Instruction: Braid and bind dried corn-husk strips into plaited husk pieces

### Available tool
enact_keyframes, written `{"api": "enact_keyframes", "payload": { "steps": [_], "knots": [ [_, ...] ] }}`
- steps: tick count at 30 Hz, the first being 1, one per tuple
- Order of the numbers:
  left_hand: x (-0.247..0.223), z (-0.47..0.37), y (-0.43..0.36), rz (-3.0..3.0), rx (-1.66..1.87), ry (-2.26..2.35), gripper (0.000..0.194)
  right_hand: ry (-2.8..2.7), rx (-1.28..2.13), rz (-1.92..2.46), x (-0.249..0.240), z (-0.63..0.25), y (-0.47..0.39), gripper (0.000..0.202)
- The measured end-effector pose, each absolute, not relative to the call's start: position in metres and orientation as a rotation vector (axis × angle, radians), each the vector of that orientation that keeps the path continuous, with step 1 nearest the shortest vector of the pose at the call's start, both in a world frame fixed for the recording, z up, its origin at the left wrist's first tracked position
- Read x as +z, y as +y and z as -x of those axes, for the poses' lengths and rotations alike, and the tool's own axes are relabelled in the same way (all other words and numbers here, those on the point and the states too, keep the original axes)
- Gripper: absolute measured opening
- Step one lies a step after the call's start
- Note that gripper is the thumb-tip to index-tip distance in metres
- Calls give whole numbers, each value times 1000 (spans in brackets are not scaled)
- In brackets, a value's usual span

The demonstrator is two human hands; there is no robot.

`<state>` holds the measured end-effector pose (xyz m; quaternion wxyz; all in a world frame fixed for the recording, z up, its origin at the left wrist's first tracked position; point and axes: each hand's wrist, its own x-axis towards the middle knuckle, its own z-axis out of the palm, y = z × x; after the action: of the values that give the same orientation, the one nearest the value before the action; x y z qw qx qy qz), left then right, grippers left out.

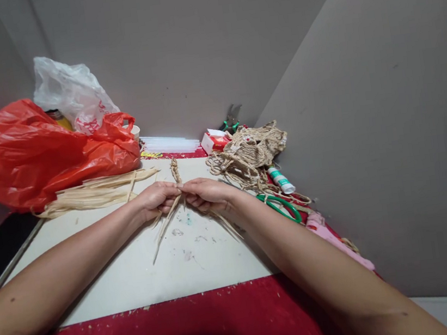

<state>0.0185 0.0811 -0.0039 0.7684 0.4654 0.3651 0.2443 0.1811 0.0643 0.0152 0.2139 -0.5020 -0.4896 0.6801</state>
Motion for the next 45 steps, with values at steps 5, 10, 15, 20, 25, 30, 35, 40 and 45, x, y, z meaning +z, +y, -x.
{"api": "enact_keyframes", "payload": {
  "steps": [5,10,15,20,25,30,35,40,45],
  "knots": [
    [-1,-19,81,-970,539,779,10,-1650,1432,1552,20,-181,66,25],
    [-3,-18,83,-990,550,757,4,-1567,1636,1473,21,-177,67,31],
    [-3,-18,85,-1056,482,800,9,-1541,1755,1502,17,-186,72,38],
    [-3,-19,84,-1245,540,895,14,-1311,2057,1348,9,-191,75,35],
    [-7,-15,84,-1575,568,1063,15,-1085,1943,1363,0,-176,66,25],
    [8,-7,83,-1905,452,1225,16,-986,1760,1448,2,-163,55,19],
    [15,-13,63,-2176,510,1351,18,-808,1784,1351,1,-155,51,24],
    [3,-28,37,-2256,459,1445,9,-644,1872,1251,-6,-152,49,31],
    [14,-25,33,-2355,441,1236,17,-609,1968,1153,-6,-163,52,20]
  ]
}}
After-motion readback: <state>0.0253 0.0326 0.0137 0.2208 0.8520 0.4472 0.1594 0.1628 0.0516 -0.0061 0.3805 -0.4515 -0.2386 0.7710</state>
